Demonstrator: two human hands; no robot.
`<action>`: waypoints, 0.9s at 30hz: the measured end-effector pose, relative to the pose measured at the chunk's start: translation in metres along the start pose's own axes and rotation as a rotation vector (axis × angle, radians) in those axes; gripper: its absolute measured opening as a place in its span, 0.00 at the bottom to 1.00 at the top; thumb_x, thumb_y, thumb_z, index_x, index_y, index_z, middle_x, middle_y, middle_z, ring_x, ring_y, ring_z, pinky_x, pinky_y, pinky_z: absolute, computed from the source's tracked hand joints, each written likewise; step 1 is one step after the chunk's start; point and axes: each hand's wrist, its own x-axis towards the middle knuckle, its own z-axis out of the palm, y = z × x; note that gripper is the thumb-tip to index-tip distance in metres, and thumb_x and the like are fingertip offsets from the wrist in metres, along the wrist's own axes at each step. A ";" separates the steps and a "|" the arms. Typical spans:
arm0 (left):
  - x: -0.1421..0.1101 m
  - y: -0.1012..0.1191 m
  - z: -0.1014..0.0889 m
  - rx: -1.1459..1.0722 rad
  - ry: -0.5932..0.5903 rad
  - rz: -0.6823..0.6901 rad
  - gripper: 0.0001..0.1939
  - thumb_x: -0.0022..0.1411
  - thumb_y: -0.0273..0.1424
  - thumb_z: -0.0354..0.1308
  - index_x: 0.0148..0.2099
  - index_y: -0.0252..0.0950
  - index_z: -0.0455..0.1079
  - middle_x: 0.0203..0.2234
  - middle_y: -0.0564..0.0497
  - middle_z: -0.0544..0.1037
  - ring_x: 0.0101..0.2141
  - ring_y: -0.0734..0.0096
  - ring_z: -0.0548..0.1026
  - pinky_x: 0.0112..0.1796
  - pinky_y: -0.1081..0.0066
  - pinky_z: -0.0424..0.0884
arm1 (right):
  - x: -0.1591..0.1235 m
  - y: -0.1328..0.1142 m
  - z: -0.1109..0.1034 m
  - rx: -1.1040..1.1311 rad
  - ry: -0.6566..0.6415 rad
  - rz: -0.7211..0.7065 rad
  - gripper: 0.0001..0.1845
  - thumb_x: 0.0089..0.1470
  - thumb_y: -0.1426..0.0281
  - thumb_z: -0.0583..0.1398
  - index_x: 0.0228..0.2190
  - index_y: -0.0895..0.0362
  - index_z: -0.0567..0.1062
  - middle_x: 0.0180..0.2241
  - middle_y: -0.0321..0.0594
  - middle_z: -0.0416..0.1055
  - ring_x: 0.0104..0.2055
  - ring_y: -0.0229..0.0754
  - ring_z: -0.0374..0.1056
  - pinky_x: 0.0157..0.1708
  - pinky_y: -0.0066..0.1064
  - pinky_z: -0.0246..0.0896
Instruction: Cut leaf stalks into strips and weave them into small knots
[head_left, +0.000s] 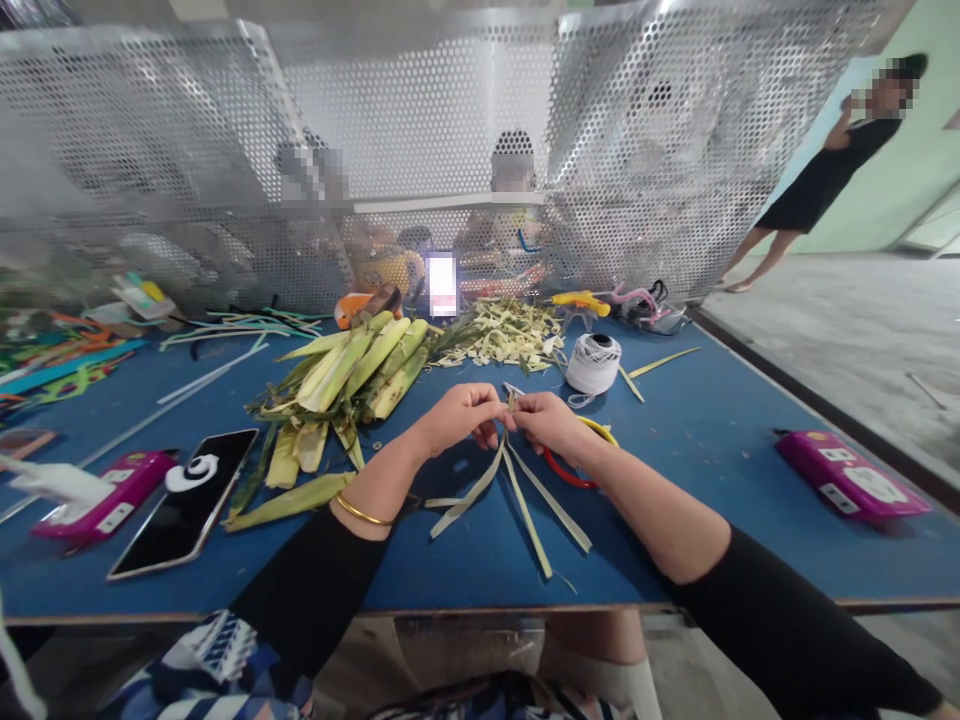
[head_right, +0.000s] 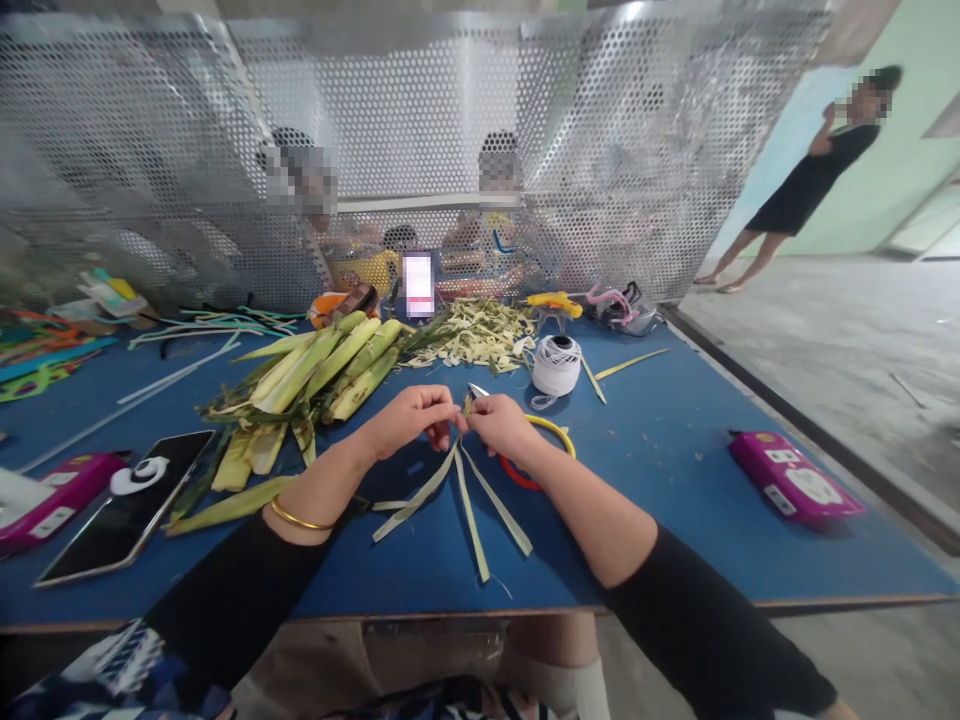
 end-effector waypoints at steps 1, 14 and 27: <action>0.000 0.000 0.000 -0.021 -0.005 -0.016 0.10 0.60 0.35 0.55 0.30 0.34 0.63 0.24 0.50 0.77 0.20 0.76 0.73 0.23 0.76 0.68 | 0.000 0.000 0.000 -0.008 -0.001 0.001 0.15 0.53 0.75 0.55 0.17 0.56 0.63 0.09 0.24 0.52 0.10 0.29 0.49 0.11 0.21 0.46; 0.009 -0.016 0.001 -0.113 0.125 -0.254 0.13 0.57 0.36 0.61 0.27 0.32 0.66 0.21 0.50 0.77 0.21 0.75 0.74 0.27 0.73 0.71 | -0.010 0.003 -0.005 -0.790 0.024 -0.315 0.09 0.53 0.76 0.55 0.28 0.56 0.75 0.28 0.41 0.74 0.31 0.41 0.66 0.28 0.28 0.49; 0.007 -0.017 0.005 -0.060 0.101 -0.219 0.02 0.46 0.23 0.62 0.28 0.32 0.73 0.18 0.54 0.74 0.21 0.78 0.71 0.27 0.76 0.67 | 0.002 0.007 -0.011 0.112 -0.114 -0.143 0.09 0.46 0.64 0.59 0.23 0.58 0.72 0.12 0.28 0.59 0.16 0.31 0.52 0.18 0.24 0.47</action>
